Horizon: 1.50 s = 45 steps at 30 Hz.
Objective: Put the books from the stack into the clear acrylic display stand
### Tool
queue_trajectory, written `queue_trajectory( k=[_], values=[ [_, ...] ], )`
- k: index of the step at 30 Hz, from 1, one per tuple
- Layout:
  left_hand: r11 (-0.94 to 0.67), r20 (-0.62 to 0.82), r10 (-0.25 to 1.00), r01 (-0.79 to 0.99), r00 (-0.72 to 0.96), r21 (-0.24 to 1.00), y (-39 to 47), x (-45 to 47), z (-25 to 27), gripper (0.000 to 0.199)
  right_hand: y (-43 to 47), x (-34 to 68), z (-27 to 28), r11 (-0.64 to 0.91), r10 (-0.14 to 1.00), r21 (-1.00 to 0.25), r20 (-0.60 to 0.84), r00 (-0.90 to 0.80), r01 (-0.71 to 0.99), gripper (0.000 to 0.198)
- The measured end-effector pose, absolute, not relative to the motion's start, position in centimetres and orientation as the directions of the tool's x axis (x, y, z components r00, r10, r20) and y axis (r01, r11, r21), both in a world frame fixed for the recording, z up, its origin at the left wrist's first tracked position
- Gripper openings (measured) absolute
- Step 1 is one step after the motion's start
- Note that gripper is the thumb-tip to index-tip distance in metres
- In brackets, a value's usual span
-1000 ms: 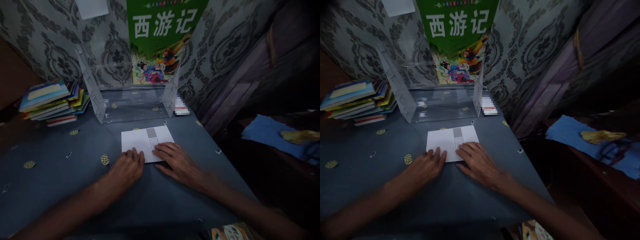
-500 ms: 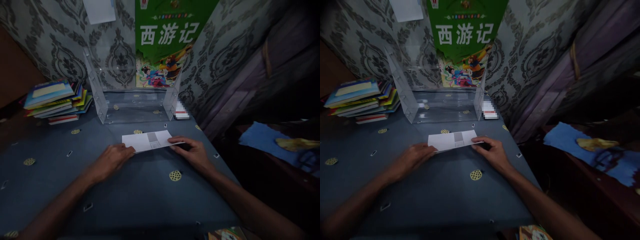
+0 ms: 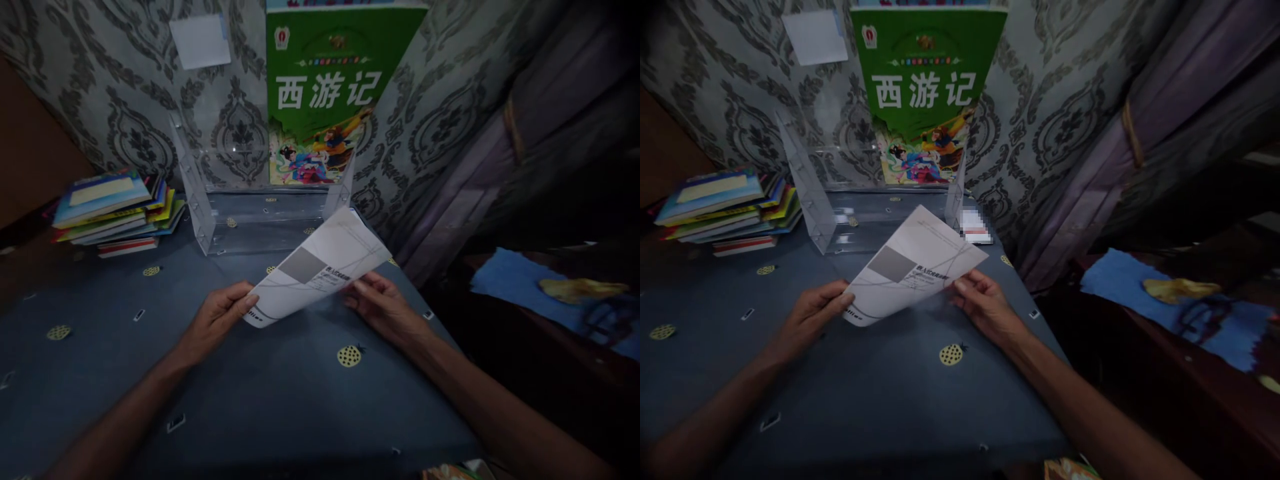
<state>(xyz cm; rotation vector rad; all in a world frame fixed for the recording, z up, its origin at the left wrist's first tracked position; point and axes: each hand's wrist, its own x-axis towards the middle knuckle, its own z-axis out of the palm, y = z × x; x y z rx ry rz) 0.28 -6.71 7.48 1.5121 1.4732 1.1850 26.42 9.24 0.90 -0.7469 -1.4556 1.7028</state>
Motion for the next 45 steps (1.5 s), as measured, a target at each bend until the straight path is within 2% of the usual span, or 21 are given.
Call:
queue_trajectory(
  k=[3,7,10,13,17,21,24,31,39,45],
  values=[
    [-0.077,0.111,0.985,0.235,-0.132,0.969,-6.4,1.0,6.6,0.048,7.9,25.8,1.1,-0.119,0.777,-0.975,0.026,-0.628,-0.188,0.037],
    [-0.047,0.068,0.990,0.168,-0.126,0.985,-6.2,1.4,5.8,0.051,7.0,25.2,1.2,-0.204,0.737,-0.952,0.004,-0.675,-0.228,0.033],
    [-0.042,0.061,0.990,0.143,-0.126,0.989,-6.2,1.4,5.7,0.047,6.9,25.0,1.5,-0.182,0.727,-0.950,0.045,-0.685,-0.255,0.030],
    [-0.076,0.086,0.987,0.076,-0.139,0.994,-5.9,1.2,5.8,0.043,7.1,25.1,2.5,-0.072,0.720,-0.966,0.122,-0.683,-0.249,0.033],
    [-0.138,0.143,0.981,0.047,-0.129,0.989,-4.7,1.2,6.2,0.041,8.1,25.3,5.0,0.170,0.680,-0.977,0.213,-0.701,-0.132,0.035],
    [-0.251,0.262,0.954,0.087,-0.144,0.964,-2.8,1.2,6.1,0.042,9.4,25.2,6.9,0.461,0.618,-0.887,0.345,-0.707,-0.030,0.033],
    [-0.299,0.321,0.923,0.128,-0.213,0.946,-1.6,1.4,5.3,0.042,10.2,24.6,5.9,0.571,0.621,-0.820,0.399,-0.675,0.041,0.033],
    [-0.273,0.294,0.935,0.129,-0.196,0.953,-1.3,1.7,3.6,0.042,10.3,23.9,1.9,0.520,0.661,-0.854,0.389,-0.641,0.018,0.035],
    [-0.286,0.322,0.926,0.193,-0.197,0.939,-0.4,1.6,4.5,0.048,11.2,23.4,1.7,0.551,0.682,-0.832,0.409,-0.606,0.059,0.036],
    [-0.239,0.291,0.931,0.235,-0.221,0.942,0.2,0.8,3.5,0.056,11.0,23.3,1.7,0.562,0.687,-0.824,0.413,-0.597,0.077,0.031]
  ],
)
